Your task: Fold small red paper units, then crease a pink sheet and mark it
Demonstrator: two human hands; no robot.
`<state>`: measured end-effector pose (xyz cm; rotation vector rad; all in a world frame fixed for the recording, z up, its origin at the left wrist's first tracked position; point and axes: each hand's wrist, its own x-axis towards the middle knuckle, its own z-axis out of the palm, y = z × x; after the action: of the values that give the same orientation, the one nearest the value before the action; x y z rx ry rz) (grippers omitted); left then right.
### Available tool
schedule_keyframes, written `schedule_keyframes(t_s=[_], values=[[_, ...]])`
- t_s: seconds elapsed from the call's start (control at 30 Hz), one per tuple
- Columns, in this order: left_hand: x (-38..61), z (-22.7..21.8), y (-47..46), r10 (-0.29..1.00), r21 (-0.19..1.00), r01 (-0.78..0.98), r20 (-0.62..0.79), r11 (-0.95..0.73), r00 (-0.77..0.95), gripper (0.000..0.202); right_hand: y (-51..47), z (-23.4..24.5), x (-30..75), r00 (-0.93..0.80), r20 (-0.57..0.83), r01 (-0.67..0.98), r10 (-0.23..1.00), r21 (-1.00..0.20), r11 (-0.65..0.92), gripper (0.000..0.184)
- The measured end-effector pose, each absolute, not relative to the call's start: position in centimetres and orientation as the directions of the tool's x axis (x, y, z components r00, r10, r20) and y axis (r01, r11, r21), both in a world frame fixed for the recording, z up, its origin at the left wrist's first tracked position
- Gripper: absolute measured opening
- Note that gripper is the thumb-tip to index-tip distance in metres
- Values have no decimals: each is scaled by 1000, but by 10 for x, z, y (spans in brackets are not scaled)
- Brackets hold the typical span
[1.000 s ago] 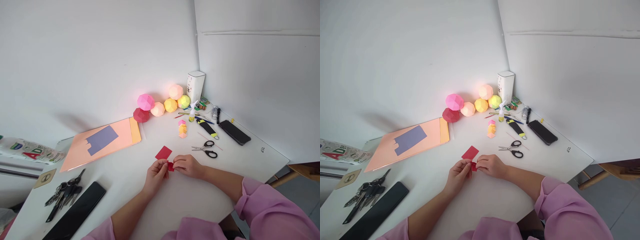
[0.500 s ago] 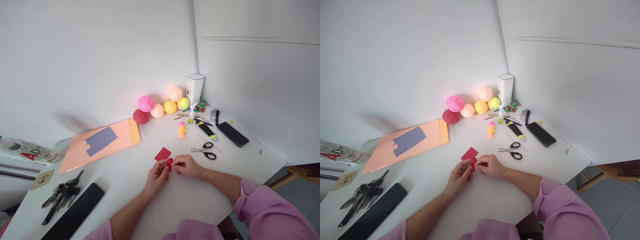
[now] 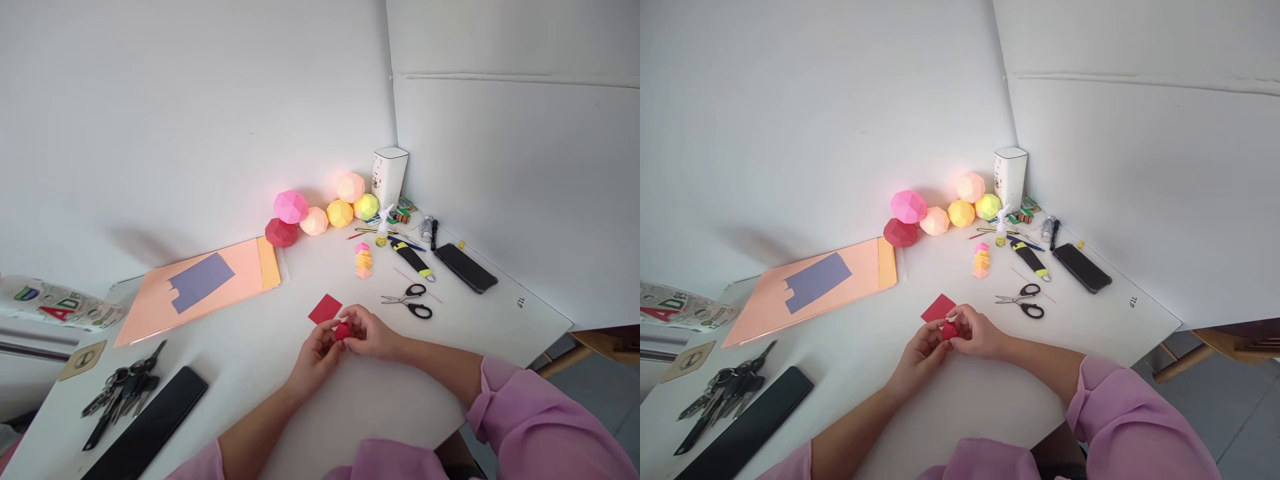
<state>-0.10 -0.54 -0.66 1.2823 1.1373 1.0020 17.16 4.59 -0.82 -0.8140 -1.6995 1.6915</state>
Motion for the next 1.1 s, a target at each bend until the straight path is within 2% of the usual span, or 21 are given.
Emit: schedule_keyframes(t_s=[0.27,0.47,0.57,0.67,0.77,0.9,1.1], values=[[-2,-8,-7,967,989,148,-10,-28,255,28,45,-5,174,-692,-27,125,721,-989,84,45],[-4,-3,-7,968,987,160,-42,2,248,29,47,-1,176,-712,-32,96,701,-994,51,48],[-3,-3,-7,975,995,97,-59,38,216,33,49,-1,176,-688,-20,62,726,-998,31,40],[-2,-4,-7,982,999,22,-52,49,183,38,49,-4,175,-661,-53,9,748,-998,-63,27],[-1,-5,-4,983,998,51,-30,21,183,25,48,-8,175,-662,-79,-28,746,-991,-130,25],[-1,-4,-2,988,998,57,-14,6,154,26,47,-9,175,-680,-50,0,731,-998,-68,23],[0,-3,-2,982,984,-43,-167,171,92,31,47,-1,175,-697,-19,71,717,-997,42,14]])
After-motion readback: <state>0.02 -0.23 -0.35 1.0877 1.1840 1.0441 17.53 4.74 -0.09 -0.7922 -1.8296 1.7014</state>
